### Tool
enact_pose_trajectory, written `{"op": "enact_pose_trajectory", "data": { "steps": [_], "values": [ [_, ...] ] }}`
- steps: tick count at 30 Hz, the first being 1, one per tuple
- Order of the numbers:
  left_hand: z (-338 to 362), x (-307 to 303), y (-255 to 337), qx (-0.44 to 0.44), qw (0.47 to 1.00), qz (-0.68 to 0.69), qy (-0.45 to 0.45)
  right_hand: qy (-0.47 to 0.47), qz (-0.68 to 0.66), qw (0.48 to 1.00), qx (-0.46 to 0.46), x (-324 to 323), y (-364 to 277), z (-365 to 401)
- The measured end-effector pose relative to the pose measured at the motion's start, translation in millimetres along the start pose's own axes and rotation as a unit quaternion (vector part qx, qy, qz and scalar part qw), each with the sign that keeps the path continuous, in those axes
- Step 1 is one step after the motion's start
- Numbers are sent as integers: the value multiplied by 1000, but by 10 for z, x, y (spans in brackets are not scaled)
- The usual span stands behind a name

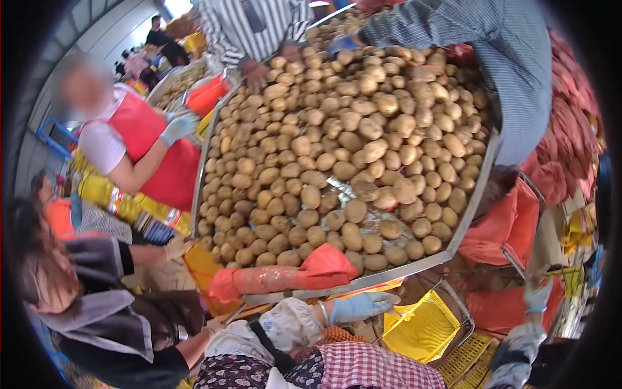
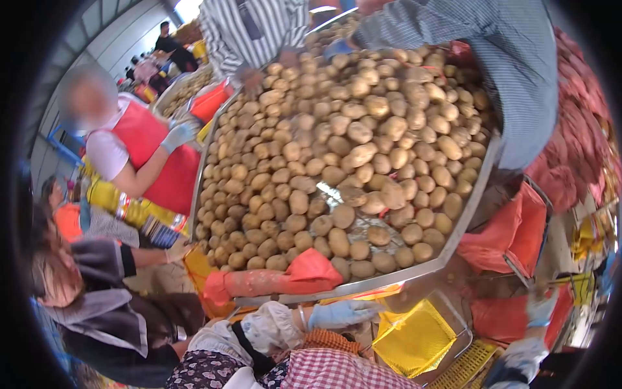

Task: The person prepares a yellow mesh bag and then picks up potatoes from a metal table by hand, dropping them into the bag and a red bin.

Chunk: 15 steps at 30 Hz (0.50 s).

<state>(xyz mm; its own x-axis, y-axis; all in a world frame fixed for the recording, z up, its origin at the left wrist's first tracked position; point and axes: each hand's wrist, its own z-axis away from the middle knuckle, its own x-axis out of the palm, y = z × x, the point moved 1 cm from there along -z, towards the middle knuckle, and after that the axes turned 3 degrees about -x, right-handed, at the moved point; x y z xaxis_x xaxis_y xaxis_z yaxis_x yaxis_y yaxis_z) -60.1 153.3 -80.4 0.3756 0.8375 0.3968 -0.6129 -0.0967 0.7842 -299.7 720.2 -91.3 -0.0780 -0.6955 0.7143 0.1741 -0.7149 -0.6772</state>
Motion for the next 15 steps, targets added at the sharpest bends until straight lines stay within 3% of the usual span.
{"op": "enact_pose_trajectory", "data": {
  "steps": [1, 2, 4, 5, 6, 7, 8, 9, 10, 11, 12, 13, 14, 15],
  "values": [
    [127, -92, -162, 66, 997, -43, 10, 270, 14, 961, -52, 100, -194, -121],
    [275, -181, -253, 133, 987, -89, 21, 262, 20, 964, -45, 187, -123, -217],
    [882, -290, 7, 43, 998, -36, 34, 170, 234, 942, -170, 362, 19, -392],
    [1216, -315, 150, 53, 993, 4, 108, 218, 192, 948, -126, 937, 266, -337],
    [1430, -386, 179, 141, 971, 27, 192, 178, 247, 946, -114, 1264, 598, -302],
    [1572, -457, 106, 271, 871, -164, 376, 140, 300, 938, -100, 1546, 932, -198],
    [1779, -639, 108, 122, 891, 66, 432, 67, 394, 908, -126, 2139, 1331, 118],
    [1838, -897, -186, 181, 807, 34, 561, -8, 480, 864, -151, 2671, 1693, 393],
    [2032, -1008, -79, 48, 716, -122, 686, -63, 500, 851, -148, 2814, 1991, 419],
    [2163, -1328, -307, 79, 675, -139, 720, -122, 513, 835, -159, 2994, 2322, 494],
    [2355, -1432, -242, 37, 583, -304, 752, -143, 478, 860, -107, 3451, 2609, 735],
    [2502, -1532, -166, -5, 469, -457, 756, -192, 493, 844, -84, 3759, 2847, 882],
    [2600, -1708, -260, -71, 490, -445, 746, -252, 535, 803, -69, 3924, 3037, 966],
    [2650, -1951, -458, -73, 505, -448, 734, -303, 500, 809, -67, 4066, 3297, 1020]
  ]
}}
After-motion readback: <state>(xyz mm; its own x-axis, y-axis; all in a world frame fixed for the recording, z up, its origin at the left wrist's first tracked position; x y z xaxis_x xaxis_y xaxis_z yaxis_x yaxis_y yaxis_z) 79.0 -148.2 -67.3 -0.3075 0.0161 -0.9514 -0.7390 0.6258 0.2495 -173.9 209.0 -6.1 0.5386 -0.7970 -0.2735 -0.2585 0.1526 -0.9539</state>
